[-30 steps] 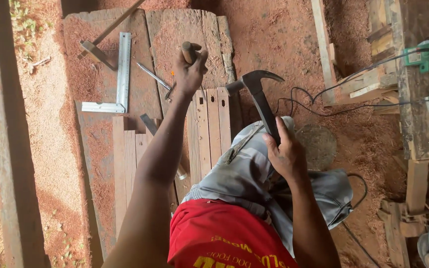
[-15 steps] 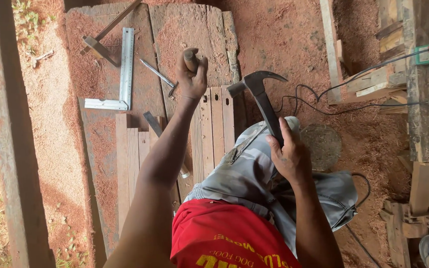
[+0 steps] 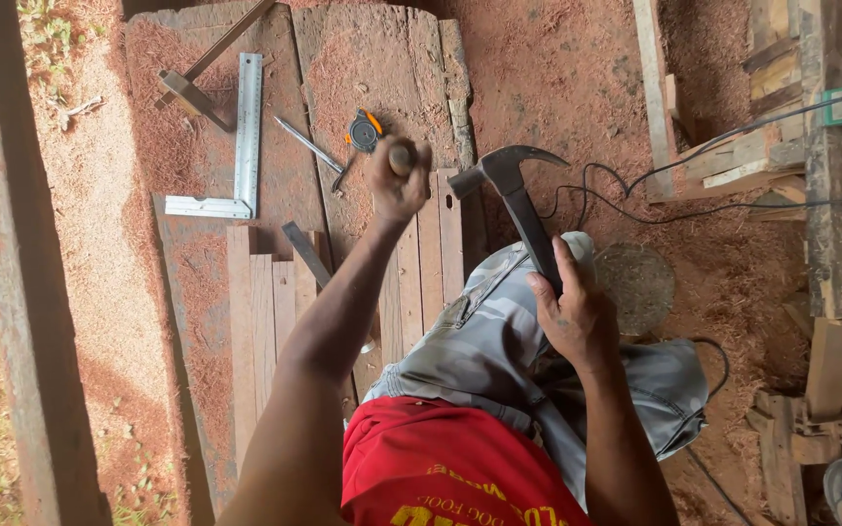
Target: The person uses a hammer and a chisel to carve rectangular notches into a piece of wood. They repeatedly position the chisel and strike it with the hammer to remove wood chips, working on a wooden plank placed on a workbench.
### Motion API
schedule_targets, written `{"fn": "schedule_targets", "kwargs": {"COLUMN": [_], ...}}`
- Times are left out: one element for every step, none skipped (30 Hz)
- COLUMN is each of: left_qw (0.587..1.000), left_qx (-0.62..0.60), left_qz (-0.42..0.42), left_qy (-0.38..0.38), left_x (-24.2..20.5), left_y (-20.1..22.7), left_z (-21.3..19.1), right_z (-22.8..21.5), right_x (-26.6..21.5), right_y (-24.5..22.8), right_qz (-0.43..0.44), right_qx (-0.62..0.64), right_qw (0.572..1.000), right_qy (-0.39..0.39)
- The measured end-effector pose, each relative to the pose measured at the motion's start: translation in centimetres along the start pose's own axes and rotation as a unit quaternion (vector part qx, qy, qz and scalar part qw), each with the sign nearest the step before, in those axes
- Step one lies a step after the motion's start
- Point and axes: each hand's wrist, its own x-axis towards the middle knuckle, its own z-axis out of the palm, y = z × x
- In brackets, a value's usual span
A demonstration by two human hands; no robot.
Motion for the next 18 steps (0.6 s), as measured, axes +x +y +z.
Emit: {"fn": "schedule_targets", "kwargs": {"left_qw": [1.000, 0.999, 0.997, 0.997, 0.998, 0.998, 0.998, 0.997, 0.983, 0.983, 0.986, 0.988, 0.989, 0.987, 0.982, 0.982, 0.969, 0.952], "left_qx": [0.002, -0.002, -0.007, -0.008, -0.012, -0.015, -0.015, 0.004, 0.025, 0.025, 0.015, 0.005, 0.000, 0.025, 0.053, 0.052, 0.063, 0.073], "left_qz": [-0.001, 0.036, 0.074, 0.075, 0.061, 0.048, 0.046, -0.064, -0.170, -0.169, -0.161, -0.153, -0.148, -0.161, -0.179, -0.179, -0.237, -0.294], "left_qy": [-0.003, -0.007, -0.011, -0.015, -0.025, -0.036, -0.037, -0.051, -0.064, -0.063, -0.027, 0.009, 0.007, 0.001, -0.009, -0.014, -0.029, -0.043], "left_x": [-1.0, -2.0, -2.8, -2.5, -2.7, -3.0, -1.9, -0.9, 0.6, 2.5, 5.0, 7.5, 7.8, 8.0, 7.3, 5.0, 3.6, 2.3], "left_y": [-0.3, -0.5, -0.9, -1.7, -2.3, -2.9, -5.7, -8.4, -11.2, -10.3, -9.4, -8.4, -9.5, -10.5, -11.5, -11.9, -12.5, -13.2], "left_z": [-0.1, -0.2, -0.1, 0.0, 0.1, 0.3, 1.4, 2.5, 3.6, 3.4, 3.8, 4.3, 4.7, 5.1, 5.0, 4.8, 4.6, 4.3], "right_z": [0.0, 0.0, -0.1, 0.0, -0.1, -0.3, -0.3, -0.5, -0.6, -0.4, -0.3, -0.2, -0.1, -0.1, 0.1, 0.1, 0.3, 0.6], "right_x": [-0.1, -0.2, -0.2, 0.1, 0.1, 0.0, -0.1, -0.3, -0.2, -0.6, -0.6, -0.6, -0.3, 0.0, -0.3, -0.6, -0.2, 0.1], "right_y": [-0.1, -0.3, -0.3, -0.4, -0.4, -0.4, -0.5, -0.6, -0.7, -0.7, -0.6, -0.4, -0.4, -0.3, -0.4, -0.3, -0.2, -0.3], "right_qz": [0.003, 0.007, 0.012, 0.015, 0.014, 0.013, 0.015, 0.011, 0.003, 0.001, -0.007, -0.016, -0.015, -0.009, 0.001, 0.006, 0.017, 0.027], "right_qx": [0.003, 0.002, 0.000, 0.001, -0.004, -0.009, -0.010, -0.014, -0.016, -0.016, -0.017, -0.018, -0.020, -0.018, -0.014, -0.013, -0.004, 0.006], "right_qw": [1.000, 1.000, 1.000, 1.000, 1.000, 1.000, 1.000, 1.000, 1.000, 1.000, 1.000, 1.000, 1.000, 1.000, 1.000, 1.000, 1.000, 1.000], "right_qy": [-0.001, -0.005, -0.008, -0.006, -0.010, -0.014, -0.015, -0.014, -0.012, -0.011, -0.005, 0.002, 0.009, 0.008, 0.002, 0.003, 0.002, 0.000]}}
